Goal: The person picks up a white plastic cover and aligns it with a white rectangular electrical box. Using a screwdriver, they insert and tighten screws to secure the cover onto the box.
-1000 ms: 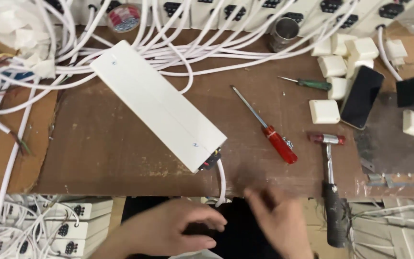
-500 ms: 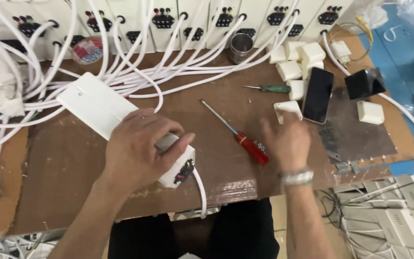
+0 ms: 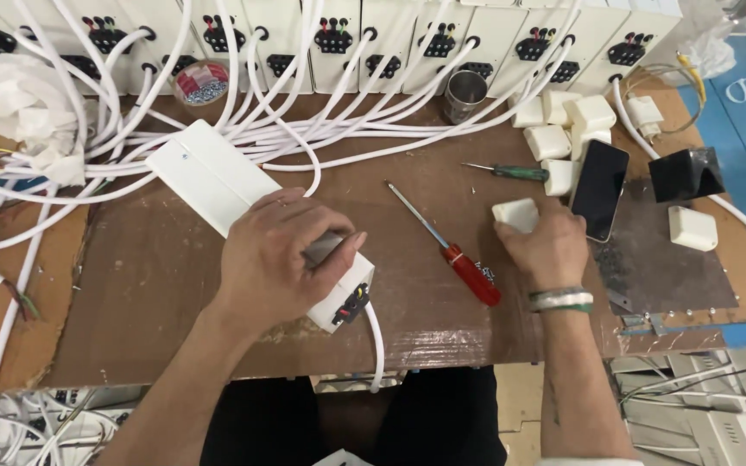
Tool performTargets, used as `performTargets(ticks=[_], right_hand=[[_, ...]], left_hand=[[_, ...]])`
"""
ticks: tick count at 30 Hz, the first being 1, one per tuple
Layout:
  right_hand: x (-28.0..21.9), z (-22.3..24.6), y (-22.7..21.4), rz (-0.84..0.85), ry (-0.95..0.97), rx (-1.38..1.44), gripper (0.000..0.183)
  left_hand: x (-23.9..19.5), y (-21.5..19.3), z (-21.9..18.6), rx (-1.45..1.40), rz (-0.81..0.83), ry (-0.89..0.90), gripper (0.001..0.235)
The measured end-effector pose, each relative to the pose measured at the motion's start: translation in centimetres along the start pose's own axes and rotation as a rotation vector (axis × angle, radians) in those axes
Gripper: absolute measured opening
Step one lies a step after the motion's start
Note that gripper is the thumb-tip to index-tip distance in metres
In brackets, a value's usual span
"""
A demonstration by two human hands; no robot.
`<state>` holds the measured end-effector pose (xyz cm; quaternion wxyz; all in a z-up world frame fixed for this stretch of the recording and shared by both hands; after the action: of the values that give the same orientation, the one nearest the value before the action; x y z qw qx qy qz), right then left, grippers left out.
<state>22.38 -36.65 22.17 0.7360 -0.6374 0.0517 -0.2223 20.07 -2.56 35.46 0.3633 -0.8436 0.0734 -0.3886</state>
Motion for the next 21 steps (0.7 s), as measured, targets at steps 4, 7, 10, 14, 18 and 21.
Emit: performTargets(ticks=[4,7,10,14,18,21], right_hand=[[-3.8,3.4,-6.0,-0.19,-0.152,0.26,0.064],[-8.2,6.2,-9.3,-0.237,-0.213,0.493,0.064],[-11.5,7.7,-9.6,-0.126,-0.186,0.689,0.068],[-14.5,8.6,-10.1,-0.137,-0.195,0.581,0.073],[-15.8,8.9,-9.7,-0.113,-0.199,0.552,0.071],[-17.2,9.8,-10.2,-0.18,-0.314,0.543,0.073]], left_hand=[[-1.5,-0.8,0.2,-0.092,-0.175,-0.04,0.011],[-3.0,-1.9,-1.0,-0.121,-0.308,-0.048,0.017],[-6.2,-2.1,-3.6,-0.176,-0.372,0.027,0.023],[-9.5,1.6,-7.9,-0.556,-0.175,0.0,0.031],[-12.3,8.5,-6.6,-0.863,0.033,-0.426,0.044],[-14.9,13.9,-4.9,-1.412,0.095,-0.953,0.051]])
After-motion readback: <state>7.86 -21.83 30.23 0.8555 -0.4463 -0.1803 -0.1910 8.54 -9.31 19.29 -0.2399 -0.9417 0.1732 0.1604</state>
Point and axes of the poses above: each hand's wrist, its own x-axis towards the middle knuckle, its own y-axis out of the palm, z = x × y, the point moved 8 cm from there along x, towards the middle knuckle, and after that the axes turned 1 degree about -x, right-handed, at the moved point
